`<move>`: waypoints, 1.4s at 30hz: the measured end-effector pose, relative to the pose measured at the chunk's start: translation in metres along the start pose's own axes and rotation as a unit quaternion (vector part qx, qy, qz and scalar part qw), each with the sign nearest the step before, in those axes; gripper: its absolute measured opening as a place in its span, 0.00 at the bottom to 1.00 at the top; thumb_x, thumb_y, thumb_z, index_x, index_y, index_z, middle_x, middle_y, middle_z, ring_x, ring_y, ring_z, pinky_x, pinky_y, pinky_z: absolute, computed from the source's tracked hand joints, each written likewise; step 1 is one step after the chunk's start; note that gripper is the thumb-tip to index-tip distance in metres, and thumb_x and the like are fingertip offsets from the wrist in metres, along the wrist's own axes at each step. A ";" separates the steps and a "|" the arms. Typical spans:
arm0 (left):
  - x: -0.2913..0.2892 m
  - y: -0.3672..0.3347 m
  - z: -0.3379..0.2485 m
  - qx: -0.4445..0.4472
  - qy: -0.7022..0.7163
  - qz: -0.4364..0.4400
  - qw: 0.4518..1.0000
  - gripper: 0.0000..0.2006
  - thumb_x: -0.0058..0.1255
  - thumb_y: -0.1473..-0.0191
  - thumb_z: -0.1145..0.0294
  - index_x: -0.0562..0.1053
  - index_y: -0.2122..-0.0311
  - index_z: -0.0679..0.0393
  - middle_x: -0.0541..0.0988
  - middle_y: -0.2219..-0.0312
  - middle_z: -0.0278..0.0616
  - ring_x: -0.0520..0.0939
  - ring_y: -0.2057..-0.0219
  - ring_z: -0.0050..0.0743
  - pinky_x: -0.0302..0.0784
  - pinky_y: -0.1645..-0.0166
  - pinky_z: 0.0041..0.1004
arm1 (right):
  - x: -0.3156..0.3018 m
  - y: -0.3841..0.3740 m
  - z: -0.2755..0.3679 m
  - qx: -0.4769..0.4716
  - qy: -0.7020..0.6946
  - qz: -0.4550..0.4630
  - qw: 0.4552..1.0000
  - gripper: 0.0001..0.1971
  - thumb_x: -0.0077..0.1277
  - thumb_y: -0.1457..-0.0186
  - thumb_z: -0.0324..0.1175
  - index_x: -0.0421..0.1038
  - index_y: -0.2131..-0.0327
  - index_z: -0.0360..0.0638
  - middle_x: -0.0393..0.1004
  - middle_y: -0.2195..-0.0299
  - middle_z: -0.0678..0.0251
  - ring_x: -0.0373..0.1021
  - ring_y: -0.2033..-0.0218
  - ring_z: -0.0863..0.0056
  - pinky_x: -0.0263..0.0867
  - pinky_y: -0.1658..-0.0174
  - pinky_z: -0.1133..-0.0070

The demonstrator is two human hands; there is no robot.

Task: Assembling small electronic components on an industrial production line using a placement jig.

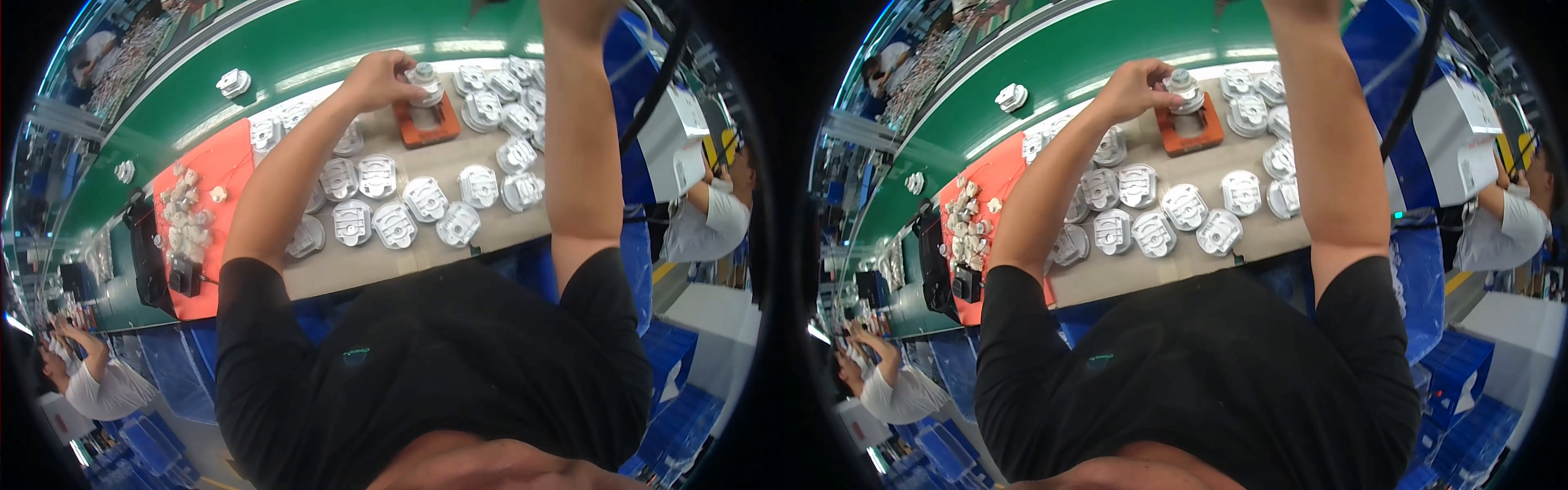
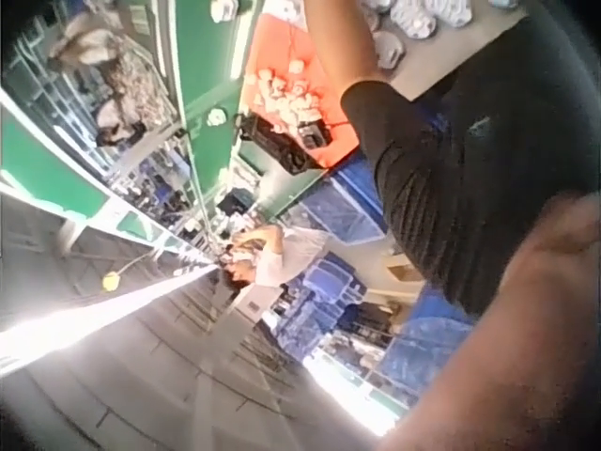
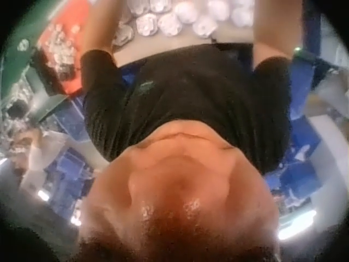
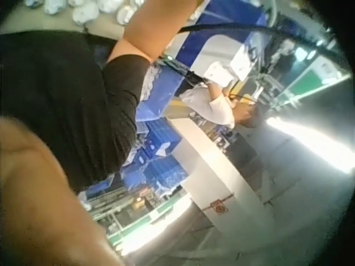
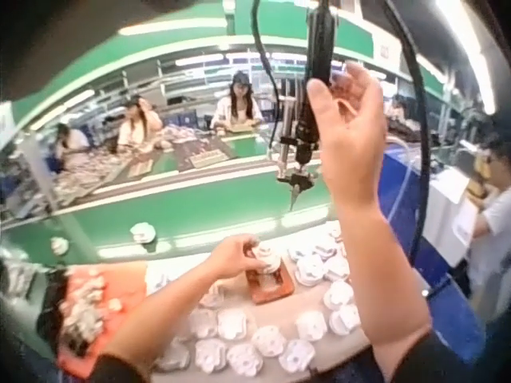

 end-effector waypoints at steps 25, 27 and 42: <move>-0.267 0.324 0.073 -0.306 -0.179 -0.237 0.904 0.18 0.64 0.46 0.59 0.79 0.61 0.67 0.83 0.70 0.45 0.83 0.69 0.31 0.78 0.62 0.29 | 0.396 0.369 0.006 0.156 0.161 0.644 0.731 0.32 0.59 0.48 0.55 0.69 0.45 0.45 0.77 0.54 0.48 0.74 0.49 0.50 0.71 0.47 0.61; -0.259 0.351 0.071 -0.349 -0.175 -0.215 0.895 0.16 0.64 0.46 0.63 0.79 0.60 0.66 0.82 0.71 0.42 0.80 0.73 0.27 0.77 0.64 0.27 | 0.413 0.378 0.009 0.141 0.200 0.633 0.735 0.29 0.56 0.47 0.55 0.73 0.48 0.46 0.78 0.57 0.49 0.75 0.50 0.52 0.71 0.47 0.61; -0.172 0.286 0.113 -0.325 -0.319 0.020 0.890 0.15 0.60 0.51 0.61 0.79 0.64 0.63 0.83 0.71 0.56 0.85 0.66 0.54 0.78 0.60 0.46 | 0.369 0.322 0.028 0.095 0.066 0.635 0.764 0.18 0.56 0.50 0.34 0.72 0.55 0.37 0.78 0.58 0.43 0.76 0.54 0.46 0.72 0.50 0.58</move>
Point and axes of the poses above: each hand's wrist, its own y-axis away from the middle knuckle, its own x-axis out of the palm, z = x × y, the point moved 8 cm from there along -y, towards the middle knuckle
